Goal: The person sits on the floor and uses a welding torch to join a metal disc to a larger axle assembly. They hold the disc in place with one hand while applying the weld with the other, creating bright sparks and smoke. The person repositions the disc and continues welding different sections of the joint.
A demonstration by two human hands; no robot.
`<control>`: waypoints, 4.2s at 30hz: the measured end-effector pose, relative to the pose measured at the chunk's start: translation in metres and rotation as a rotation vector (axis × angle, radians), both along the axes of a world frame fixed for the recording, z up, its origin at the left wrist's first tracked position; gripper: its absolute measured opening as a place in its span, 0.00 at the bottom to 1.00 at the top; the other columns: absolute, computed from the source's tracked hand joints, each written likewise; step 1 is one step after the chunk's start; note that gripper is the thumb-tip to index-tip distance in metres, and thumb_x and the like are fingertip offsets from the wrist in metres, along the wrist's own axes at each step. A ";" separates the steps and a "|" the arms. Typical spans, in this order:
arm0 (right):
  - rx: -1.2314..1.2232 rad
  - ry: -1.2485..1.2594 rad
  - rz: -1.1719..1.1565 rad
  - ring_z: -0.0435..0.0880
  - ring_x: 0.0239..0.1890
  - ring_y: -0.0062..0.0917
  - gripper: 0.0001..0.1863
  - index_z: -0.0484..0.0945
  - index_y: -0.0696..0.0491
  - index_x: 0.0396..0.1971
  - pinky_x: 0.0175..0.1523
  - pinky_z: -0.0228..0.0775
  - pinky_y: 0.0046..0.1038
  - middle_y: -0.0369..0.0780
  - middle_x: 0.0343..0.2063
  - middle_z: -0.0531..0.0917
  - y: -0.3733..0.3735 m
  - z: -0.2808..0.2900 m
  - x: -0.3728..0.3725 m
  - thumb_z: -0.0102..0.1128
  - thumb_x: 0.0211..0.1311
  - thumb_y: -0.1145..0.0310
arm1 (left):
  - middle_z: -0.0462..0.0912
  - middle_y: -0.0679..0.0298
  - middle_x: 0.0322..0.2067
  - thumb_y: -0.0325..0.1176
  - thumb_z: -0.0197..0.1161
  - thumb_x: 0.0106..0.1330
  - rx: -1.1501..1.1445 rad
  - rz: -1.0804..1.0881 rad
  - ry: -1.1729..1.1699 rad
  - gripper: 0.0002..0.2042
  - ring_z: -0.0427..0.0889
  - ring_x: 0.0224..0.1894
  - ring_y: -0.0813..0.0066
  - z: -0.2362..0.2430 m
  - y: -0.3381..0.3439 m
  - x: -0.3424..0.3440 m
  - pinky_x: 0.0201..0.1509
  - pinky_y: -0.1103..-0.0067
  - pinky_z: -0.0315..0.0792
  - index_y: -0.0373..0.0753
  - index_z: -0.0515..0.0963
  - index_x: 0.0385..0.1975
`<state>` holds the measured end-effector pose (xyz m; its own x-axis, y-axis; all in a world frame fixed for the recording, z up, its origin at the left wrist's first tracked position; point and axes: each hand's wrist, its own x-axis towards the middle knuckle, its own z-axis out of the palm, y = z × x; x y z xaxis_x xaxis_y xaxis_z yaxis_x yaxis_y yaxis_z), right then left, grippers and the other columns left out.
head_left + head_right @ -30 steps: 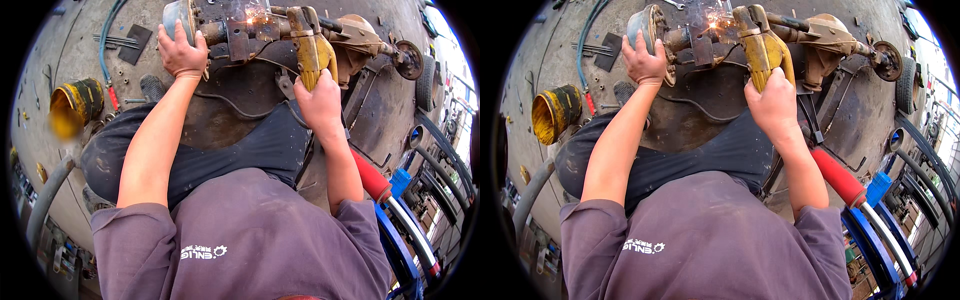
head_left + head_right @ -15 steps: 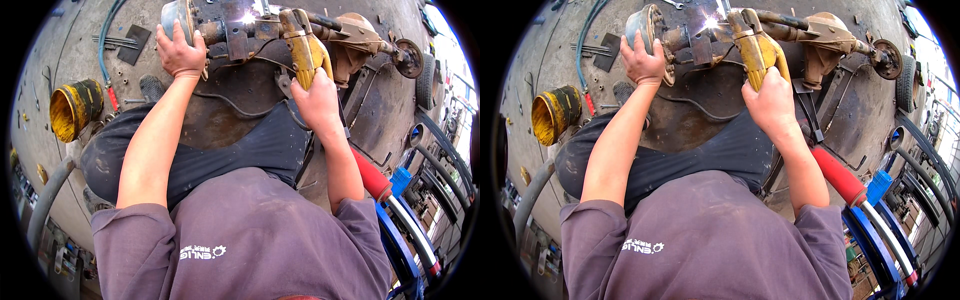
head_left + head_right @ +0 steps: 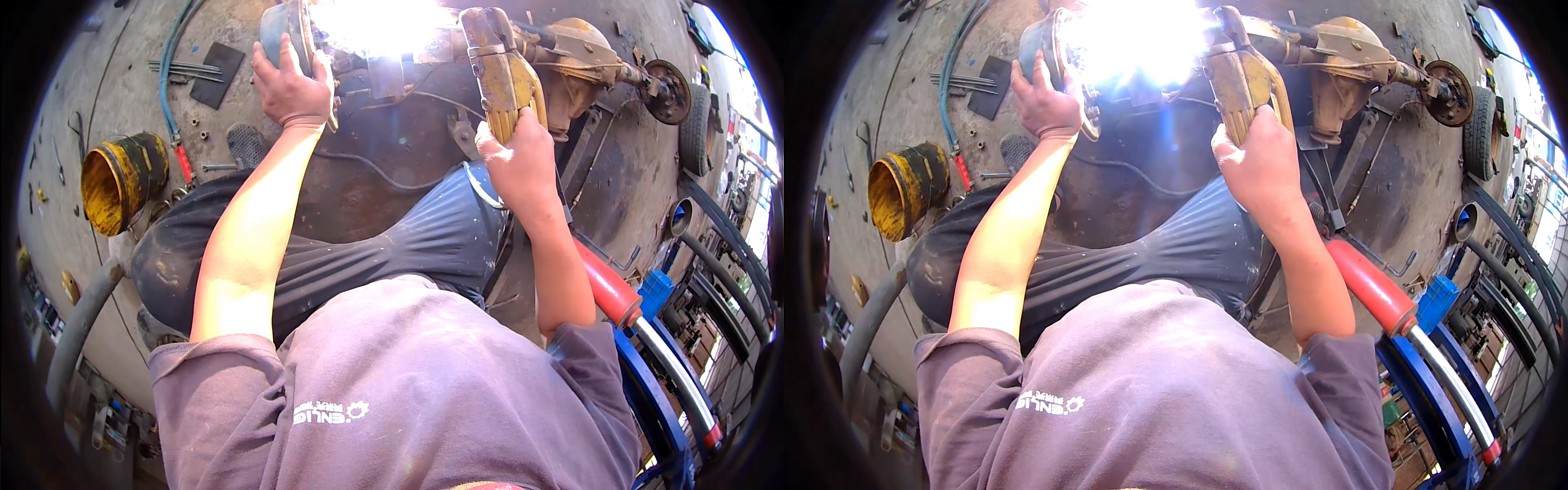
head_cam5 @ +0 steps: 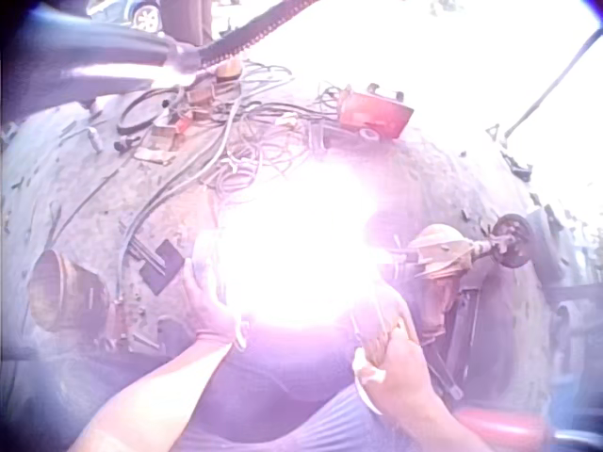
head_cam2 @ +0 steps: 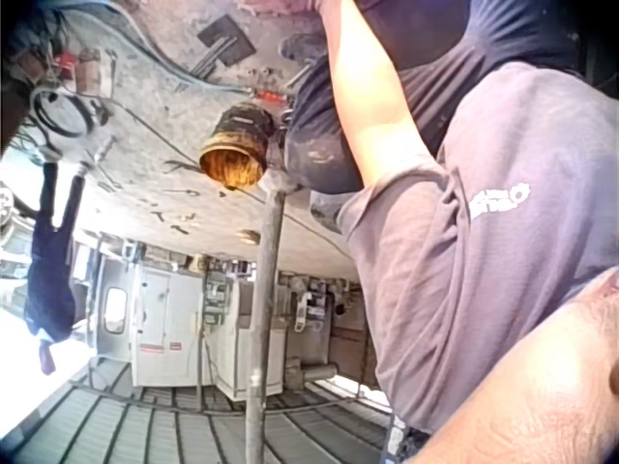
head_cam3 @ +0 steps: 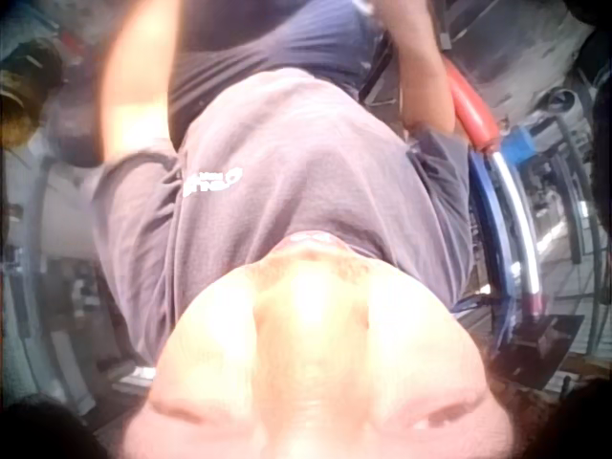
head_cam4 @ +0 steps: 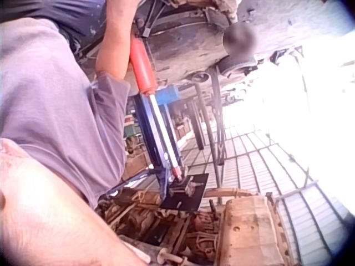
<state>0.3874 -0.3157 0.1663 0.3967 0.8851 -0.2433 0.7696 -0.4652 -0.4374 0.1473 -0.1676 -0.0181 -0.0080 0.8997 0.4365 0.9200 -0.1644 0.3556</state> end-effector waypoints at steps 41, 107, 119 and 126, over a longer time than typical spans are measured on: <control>-0.080 0.061 -0.078 0.85 0.42 0.57 0.21 0.75 0.67 0.38 0.50 0.76 0.46 0.60 0.34 0.84 0.001 -0.006 0.002 0.67 0.60 0.62 | 0.68 0.41 0.65 0.50 0.70 0.60 0.016 0.010 -0.018 0.29 0.74 0.63 0.39 0.000 0.002 0.002 0.64 0.58 0.73 0.45 0.80 0.61; -0.046 0.064 -0.062 0.85 0.42 0.57 0.21 0.75 0.66 0.37 0.50 0.77 0.47 0.60 0.33 0.84 0.006 -0.009 0.006 0.67 0.60 0.62 | 0.69 0.41 0.65 0.49 0.70 0.59 0.014 0.021 -0.018 0.29 0.75 0.61 0.40 0.002 0.001 0.003 0.64 0.58 0.72 0.45 0.81 0.60; -0.051 -0.016 -0.047 0.84 0.42 0.58 0.21 0.75 0.67 0.38 0.50 0.76 0.48 0.61 0.34 0.84 0.012 -0.009 0.008 0.67 0.60 0.62 | 0.69 0.43 0.65 0.50 0.70 0.60 0.023 0.013 -0.016 0.30 0.74 0.62 0.40 0.001 0.001 0.002 0.63 0.58 0.72 0.45 0.80 0.61; -0.081 -0.020 -0.033 0.84 0.43 0.58 0.21 0.76 0.67 0.39 0.51 0.76 0.48 0.62 0.35 0.84 0.012 -0.009 0.006 0.67 0.60 0.62 | 0.68 0.43 0.66 0.49 0.71 0.59 0.016 0.017 -0.025 0.30 0.74 0.62 0.40 0.002 0.000 0.003 0.63 0.58 0.73 0.44 0.80 0.61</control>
<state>0.3929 -0.3033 0.1569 0.4306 0.8494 -0.3051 0.7617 -0.5234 -0.3820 0.1503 -0.1679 -0.0161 -0.0342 0.8923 0.4501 0.9138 -0.1544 0.3757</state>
